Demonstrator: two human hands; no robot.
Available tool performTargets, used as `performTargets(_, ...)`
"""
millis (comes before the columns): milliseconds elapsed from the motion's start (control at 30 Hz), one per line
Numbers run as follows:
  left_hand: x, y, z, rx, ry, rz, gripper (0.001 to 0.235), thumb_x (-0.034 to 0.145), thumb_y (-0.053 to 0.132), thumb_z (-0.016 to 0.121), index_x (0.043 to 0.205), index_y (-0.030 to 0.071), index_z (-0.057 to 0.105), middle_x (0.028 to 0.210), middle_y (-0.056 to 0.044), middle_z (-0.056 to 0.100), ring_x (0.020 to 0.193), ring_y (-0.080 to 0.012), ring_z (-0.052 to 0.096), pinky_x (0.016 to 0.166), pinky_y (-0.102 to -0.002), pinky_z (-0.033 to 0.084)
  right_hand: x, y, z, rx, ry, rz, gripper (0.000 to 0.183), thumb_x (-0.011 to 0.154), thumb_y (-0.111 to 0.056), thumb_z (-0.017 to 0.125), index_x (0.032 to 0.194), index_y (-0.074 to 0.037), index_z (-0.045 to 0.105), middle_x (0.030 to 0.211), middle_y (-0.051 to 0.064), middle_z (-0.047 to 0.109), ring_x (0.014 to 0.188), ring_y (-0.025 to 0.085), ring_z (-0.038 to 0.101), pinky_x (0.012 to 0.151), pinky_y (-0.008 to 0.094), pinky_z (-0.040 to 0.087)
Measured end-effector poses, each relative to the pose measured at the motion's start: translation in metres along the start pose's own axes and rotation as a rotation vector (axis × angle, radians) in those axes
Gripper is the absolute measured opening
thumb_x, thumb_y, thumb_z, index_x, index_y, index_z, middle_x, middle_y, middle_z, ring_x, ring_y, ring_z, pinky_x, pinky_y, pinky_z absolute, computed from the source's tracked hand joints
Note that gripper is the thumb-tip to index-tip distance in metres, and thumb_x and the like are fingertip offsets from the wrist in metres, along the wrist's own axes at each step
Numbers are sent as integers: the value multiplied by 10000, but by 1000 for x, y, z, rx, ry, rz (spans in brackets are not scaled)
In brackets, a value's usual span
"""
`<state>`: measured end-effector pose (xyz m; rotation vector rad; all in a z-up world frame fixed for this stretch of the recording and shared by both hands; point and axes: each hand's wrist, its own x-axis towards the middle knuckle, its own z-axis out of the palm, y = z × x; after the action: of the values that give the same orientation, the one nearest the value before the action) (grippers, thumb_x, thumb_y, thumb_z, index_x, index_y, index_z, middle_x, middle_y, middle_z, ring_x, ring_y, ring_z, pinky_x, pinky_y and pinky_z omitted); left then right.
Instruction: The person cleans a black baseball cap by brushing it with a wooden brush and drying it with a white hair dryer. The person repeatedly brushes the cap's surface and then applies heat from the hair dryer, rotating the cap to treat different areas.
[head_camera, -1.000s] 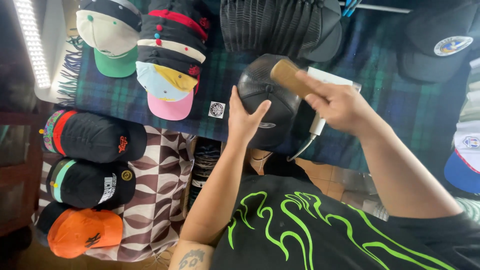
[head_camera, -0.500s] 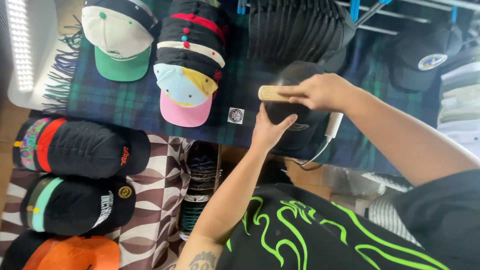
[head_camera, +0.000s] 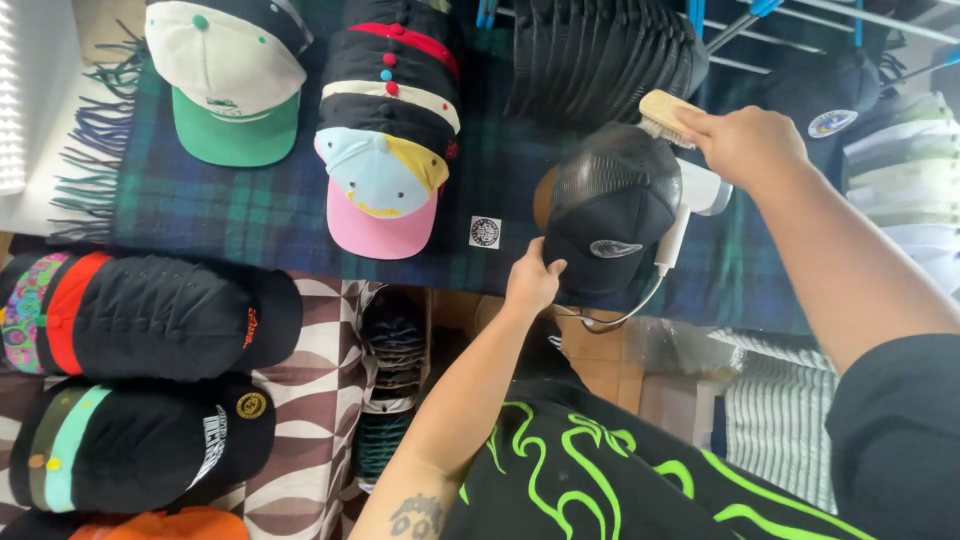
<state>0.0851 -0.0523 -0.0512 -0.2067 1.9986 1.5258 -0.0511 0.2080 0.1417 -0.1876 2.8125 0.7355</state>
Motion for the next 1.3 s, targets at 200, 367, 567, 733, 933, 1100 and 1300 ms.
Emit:
performTargets(200,-4,3,-7,-41,-2,28,514,1004,325,629,1454,115,495,1354,-242,651,1323,-370,588,1103,-487,507,-43,-104,-82,352,-64,-375,222,954,-518,603,1061,-391,749,948,-77,793,964,194,748,847,375,611)
performTargets(367,-16,24,-17,-54,-35,-26,516,1015,279,600,1476,95,458,1372,-216,645,1292,-380,612,1095,-464,504,24,-101,-75,-246,-35,-430,384,977,-620,537,861,-336,768,850,-91,765,829,167,762,700,349,603)
performTargets(567,-1,13,-9,-45,-43,-77,543,997,286,577,1489,114,425,1311,-194,666,1200,-401,649,1043,-452,505,7,-200,-178,-259,-448,-395,364,966,-140,528,1240,-370,598,1149,21,750,1034,285,747,708,407,594)
performTargets(733,17,-12,4,41,10,13,409,978,354,600,1150,-14,647,1117,-244,732,1073,-451,674,900,-474,535,11,-245,-130,-276,-673,-522,319,946,-212,602,1222,-212,763,1262,3,721,1110,359,711,659,465,627)
performTargets(933,-34,44,-27,-43,-52,-106,476,1018,228,568,1465,111,454,1383,-164,652,1249,-382,646,1095,-441,498,61,-150,-142,-184,-552,-97,413,1029,-356,438,1345,-234,674,1306,26,703,1215,301,664,803,498,554)
performTargets(1100,-25,32,-25,-47,-68,-111,519,1004,253,574,1487,111,447,1382,-163,651,1270,-353,633,1095,-415,492,73,-67,-86,-217,-375,-12,385,905,-147,730,1257,-297,765,1074,-5,794,1036,243,734,778,328,554)
performTargets(1300,-29,43,-31,-38,-101,-136,483,1003,231,575,1457,102,474,1398,-145,645,1294,-333,624,1126,-408,480,-17,-54,-61,390,-394,-211,498,1078,-376,402,1532,-574,446,1060,-7,661,954,237,641,738,379,481)
